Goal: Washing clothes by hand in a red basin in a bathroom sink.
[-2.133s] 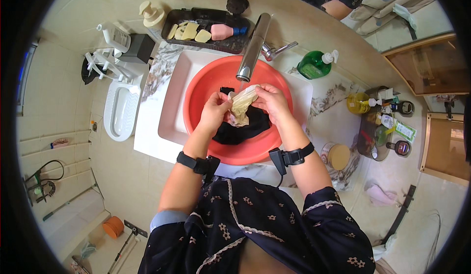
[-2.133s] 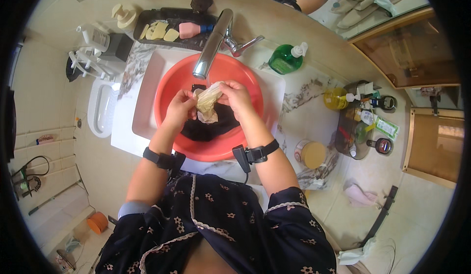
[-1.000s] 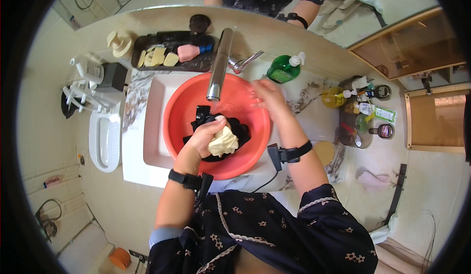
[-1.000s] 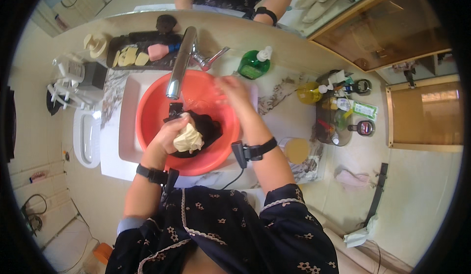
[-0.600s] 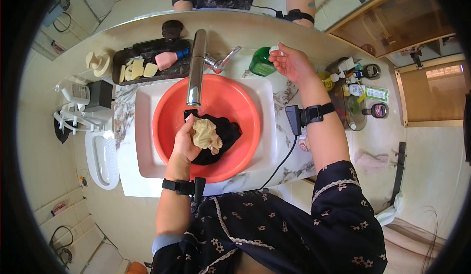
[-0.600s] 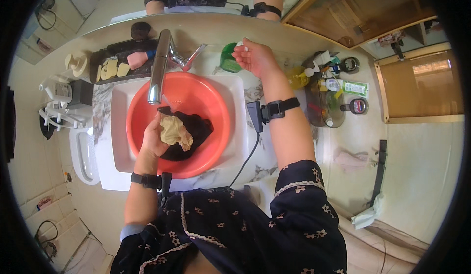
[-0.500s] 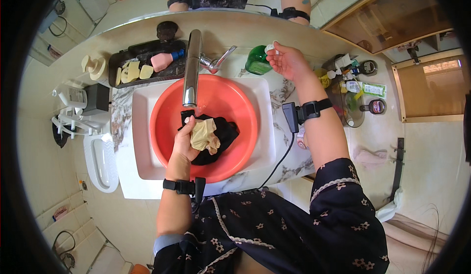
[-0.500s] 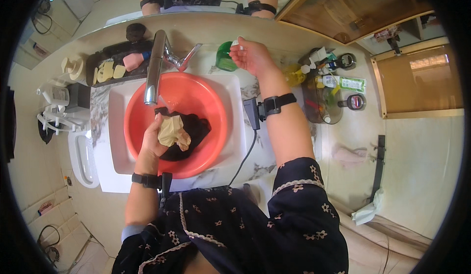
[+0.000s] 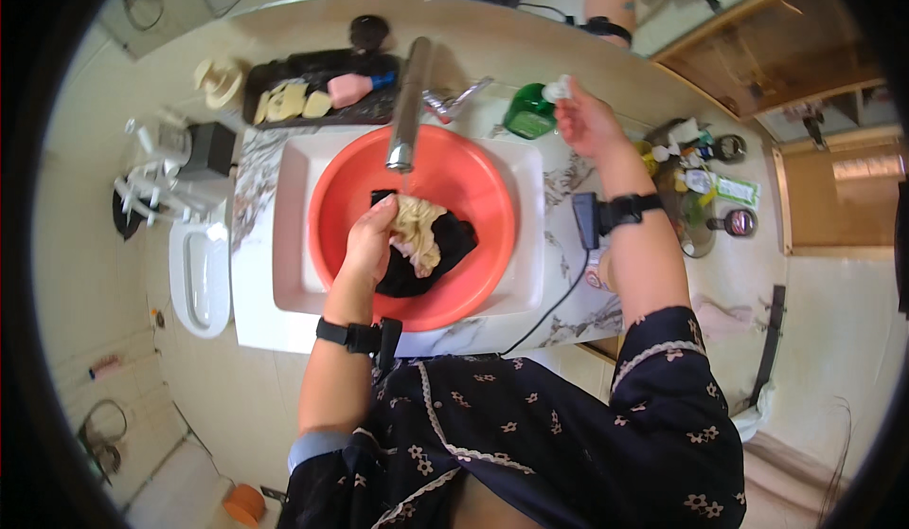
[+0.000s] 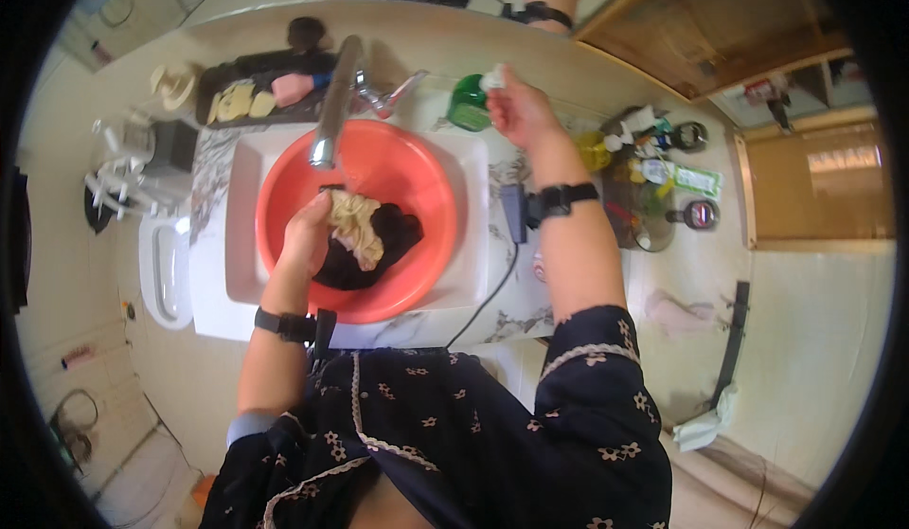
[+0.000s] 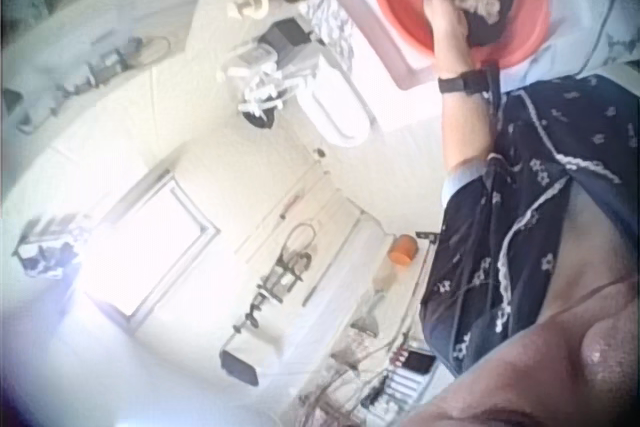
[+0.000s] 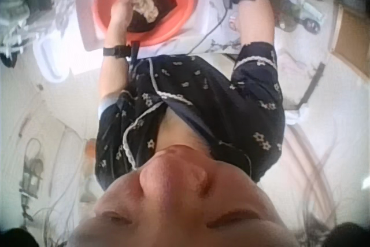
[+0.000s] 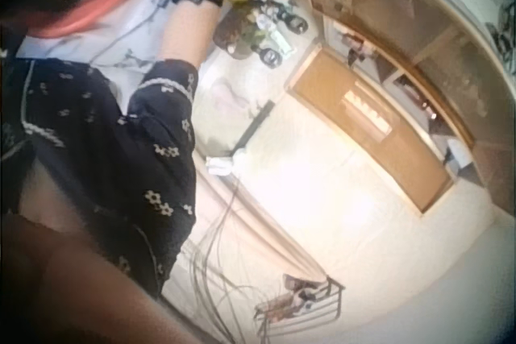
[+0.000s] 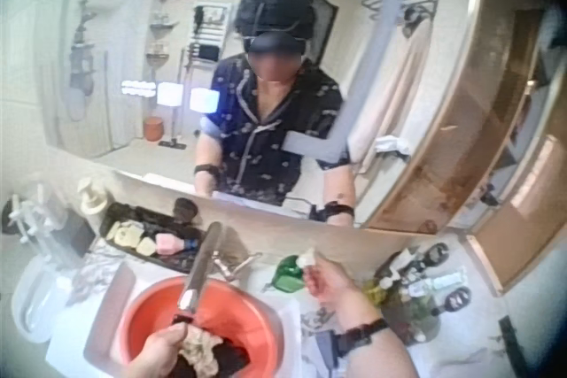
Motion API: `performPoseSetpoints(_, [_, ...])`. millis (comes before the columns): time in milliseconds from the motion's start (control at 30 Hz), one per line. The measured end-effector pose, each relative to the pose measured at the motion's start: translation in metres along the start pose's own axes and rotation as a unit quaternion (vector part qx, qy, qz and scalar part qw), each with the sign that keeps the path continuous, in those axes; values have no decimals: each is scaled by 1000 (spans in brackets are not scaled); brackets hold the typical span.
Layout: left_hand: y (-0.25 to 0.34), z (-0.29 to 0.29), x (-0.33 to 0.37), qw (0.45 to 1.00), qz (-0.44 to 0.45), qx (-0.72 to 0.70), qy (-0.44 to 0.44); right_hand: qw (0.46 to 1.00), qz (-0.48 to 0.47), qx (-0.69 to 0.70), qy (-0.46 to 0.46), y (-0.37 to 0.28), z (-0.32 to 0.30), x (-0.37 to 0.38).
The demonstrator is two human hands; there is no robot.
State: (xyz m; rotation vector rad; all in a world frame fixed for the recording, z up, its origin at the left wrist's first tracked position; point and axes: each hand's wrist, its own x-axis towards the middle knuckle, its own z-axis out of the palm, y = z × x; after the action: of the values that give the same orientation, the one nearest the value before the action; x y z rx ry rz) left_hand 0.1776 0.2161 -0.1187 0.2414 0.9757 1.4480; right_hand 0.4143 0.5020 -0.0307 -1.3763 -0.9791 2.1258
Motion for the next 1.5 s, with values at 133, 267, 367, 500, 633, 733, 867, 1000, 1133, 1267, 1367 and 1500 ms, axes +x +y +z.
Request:
performPoseSetpoints(133, [-2, -1, -3, 996, 15, -81, 25, 989, 6, 100, -109, 44, 16, -21])
performPoseSetpoints(267, [-10, -2, -7, 985, -44, -164, -18, 983, -23, 101, -150, 116, 102, -36])
performPoseSetpoints(367, [-15, 16, -11, 976, -38, -214, -28, 980, -136, 32, -143, 159, 145, -37])
performPoseSetpoints(500, [-16, 20, -9, 940, -51, -335, -24, 737, -433, -508, -108, 211, 157, -60])
performPoseSetpoints(633, [-32, -7, -14, 948, -52, -313, -23, 829, -305, -420, -206, 243, 158, -80])
performPoseSetpoints(733, [-24, -9, -16, 951, -44, -300, 63, 856, -220, -346, -316, 231, 147, -91])
performPoseSetpoints(867, [-16, -14, -14, 956, -49, -289, 14, 936, -189, -170, -243, 201, 141, -72])
performPoseSetpoints(1000, [-15, -9, -14, 970, -152, -185, -42, 887, -315, -293, -170, 206, 144, -34])
performPoseSetpoints(1133, [-12, -17, -20, 983, -180, -45, -17, 887, -167, -399, -159, 199, 130, -11])
performPoseSetpoints(1267, [-8, -16, -25, 981, -122, 122, 91, 934, -184, -288, -104, 199, 130, -12])
performPoseSetpoints(1367, [-19, -4, -13, 976, -74, -38, 200, 854, -340, -387, -72, 214, 164, -49])
performPoseSetpoints(1500, [-32, 43, -12, 959, -75, -156, 224, 778, -409, -476, 36, 216, 169, -39])
